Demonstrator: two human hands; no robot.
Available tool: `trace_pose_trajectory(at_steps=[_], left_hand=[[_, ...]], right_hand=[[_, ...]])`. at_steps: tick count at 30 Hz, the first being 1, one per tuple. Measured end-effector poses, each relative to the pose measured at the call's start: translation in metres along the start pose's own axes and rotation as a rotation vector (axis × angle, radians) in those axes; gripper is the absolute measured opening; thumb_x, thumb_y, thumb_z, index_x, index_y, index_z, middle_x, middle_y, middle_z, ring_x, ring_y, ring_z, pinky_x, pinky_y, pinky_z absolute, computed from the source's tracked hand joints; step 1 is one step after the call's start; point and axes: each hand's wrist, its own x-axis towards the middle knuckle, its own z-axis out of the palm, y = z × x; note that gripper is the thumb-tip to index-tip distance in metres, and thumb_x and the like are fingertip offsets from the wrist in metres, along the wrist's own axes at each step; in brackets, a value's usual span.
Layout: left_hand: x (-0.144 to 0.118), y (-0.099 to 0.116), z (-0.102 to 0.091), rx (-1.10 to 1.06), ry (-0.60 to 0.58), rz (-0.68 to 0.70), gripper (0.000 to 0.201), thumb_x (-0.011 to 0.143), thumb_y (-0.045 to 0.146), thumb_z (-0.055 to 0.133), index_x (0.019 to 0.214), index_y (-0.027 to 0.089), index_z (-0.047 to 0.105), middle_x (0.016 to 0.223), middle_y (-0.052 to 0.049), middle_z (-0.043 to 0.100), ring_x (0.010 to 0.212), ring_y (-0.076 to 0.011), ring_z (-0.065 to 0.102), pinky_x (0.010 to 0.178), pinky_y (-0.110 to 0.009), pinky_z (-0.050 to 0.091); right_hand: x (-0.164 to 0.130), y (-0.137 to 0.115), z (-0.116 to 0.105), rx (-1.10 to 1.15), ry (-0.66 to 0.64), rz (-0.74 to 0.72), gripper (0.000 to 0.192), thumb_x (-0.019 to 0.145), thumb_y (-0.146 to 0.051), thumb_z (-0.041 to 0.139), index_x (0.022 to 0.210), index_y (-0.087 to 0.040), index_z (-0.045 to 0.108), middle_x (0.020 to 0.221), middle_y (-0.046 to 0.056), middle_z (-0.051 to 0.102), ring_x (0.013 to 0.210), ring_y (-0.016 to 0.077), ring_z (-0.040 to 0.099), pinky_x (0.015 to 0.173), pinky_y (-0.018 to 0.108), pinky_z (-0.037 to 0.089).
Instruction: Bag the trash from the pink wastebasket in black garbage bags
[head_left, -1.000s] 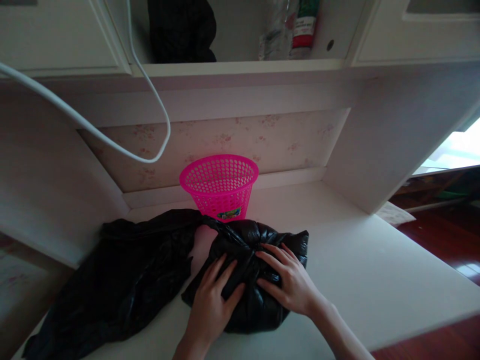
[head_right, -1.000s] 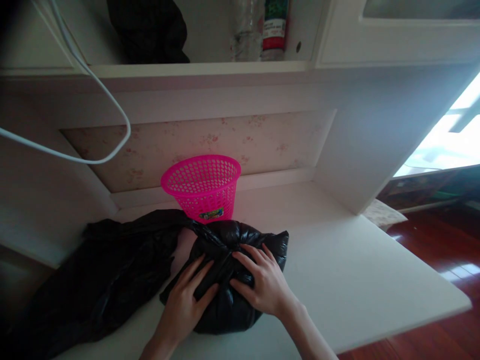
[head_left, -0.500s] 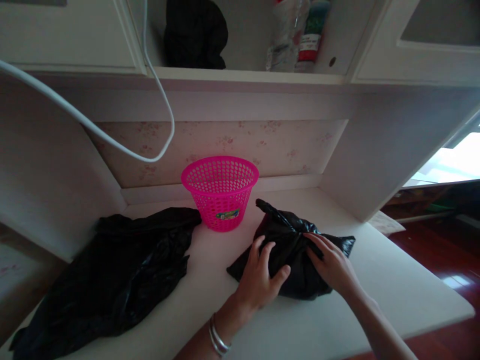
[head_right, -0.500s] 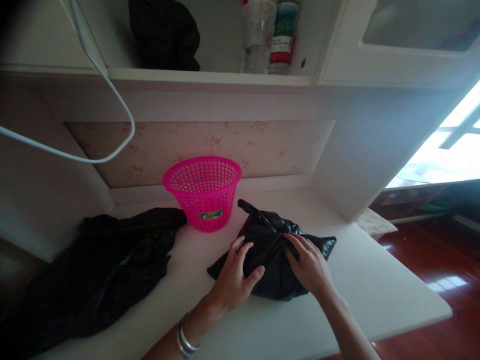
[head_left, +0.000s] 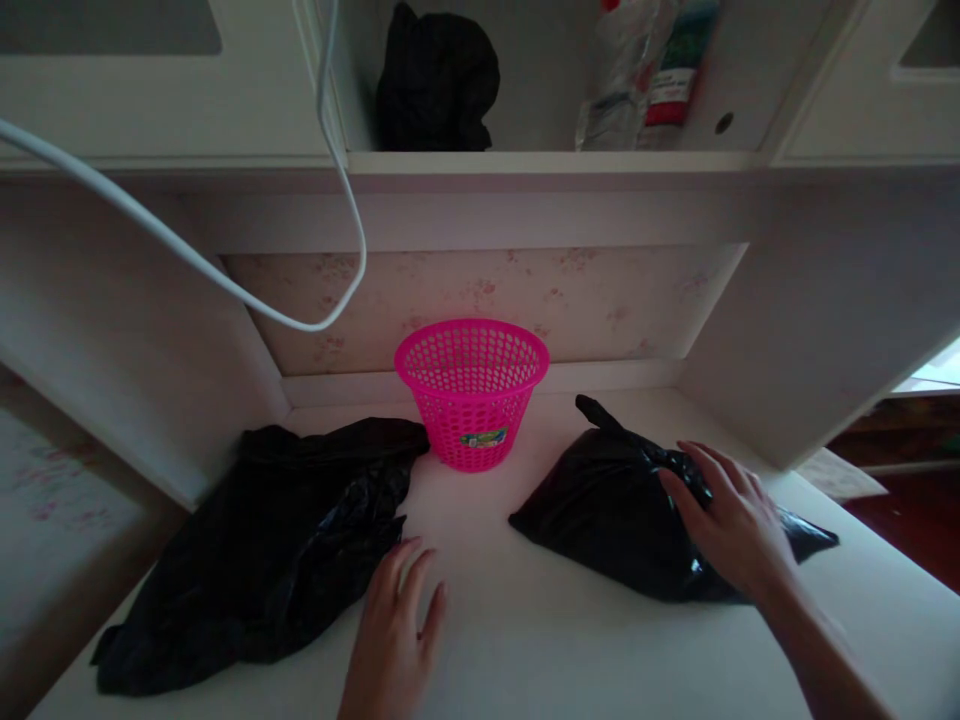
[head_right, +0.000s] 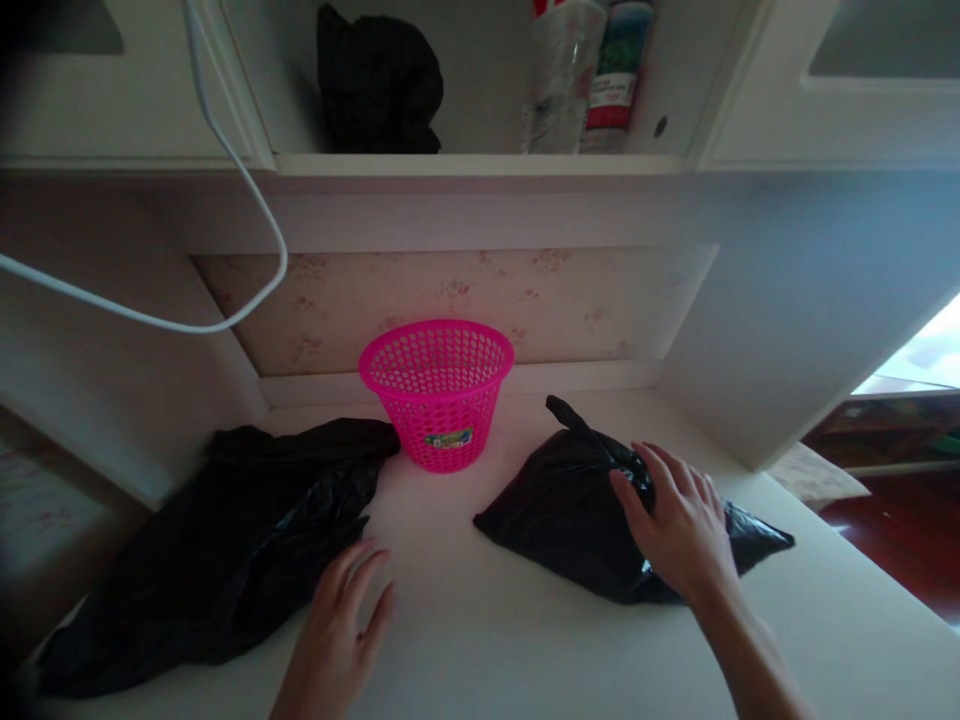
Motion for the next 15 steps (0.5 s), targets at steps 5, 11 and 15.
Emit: trace_pose_trajectory(at_steps=[5,11,15], left_hand=[[-0.018,-0.063,-0.01,0.349,0.026,-0.106,0.04,0.102,0.032,0.052,0.132,0.007,0.062,0.139,-0.027,0.06,0.125,-0.0429,0.061,0.102,-0.059,0.054],[-0.041,-0.099,-0.02,0.452,-0.092,-0.23,0.056,0.103,0.04,0.046,0.147,0.006,0.052,0.137,-0.025,0.066,0.119,-0.0382,0.067,0.098,-0.048,0.055],[-0.055,-0.112,-0.026,0.435,-0.155,-0.309,0.053,0.103,0.037,0.04,0.14,0.004,0.06,0.117,-0.022,0.075,0.102,-0.0372,0.073,0.087,-0.048,0.058]], right_hand=[[0.014,-0.133,-0.008,0.433,-0.258,-0.201,0.06,0.102,-0.052,0.052,0.155,-0.025,0.041,0.119,0.009,0.074,0.086,0.0217,0.076,0.078,0.038,0.061],[0.066,-0.209,0.036,0.3,-0.311,-0.241,0.062,0.102,-0.046,0.052,0.158,-0.024,0.04,0.104,0.008,0.081,0.082,0.0268,0.077,0.076,0.04,0.058],[0.078,-0.219,0.046,0.273,-0.276,-0.259,0.039,0.103,-0.049,0.052,0.128,-0.024,0.067,0.094,0.008,0.082,0.081,0.0272,0.077,0.073,0.037,0.056]])
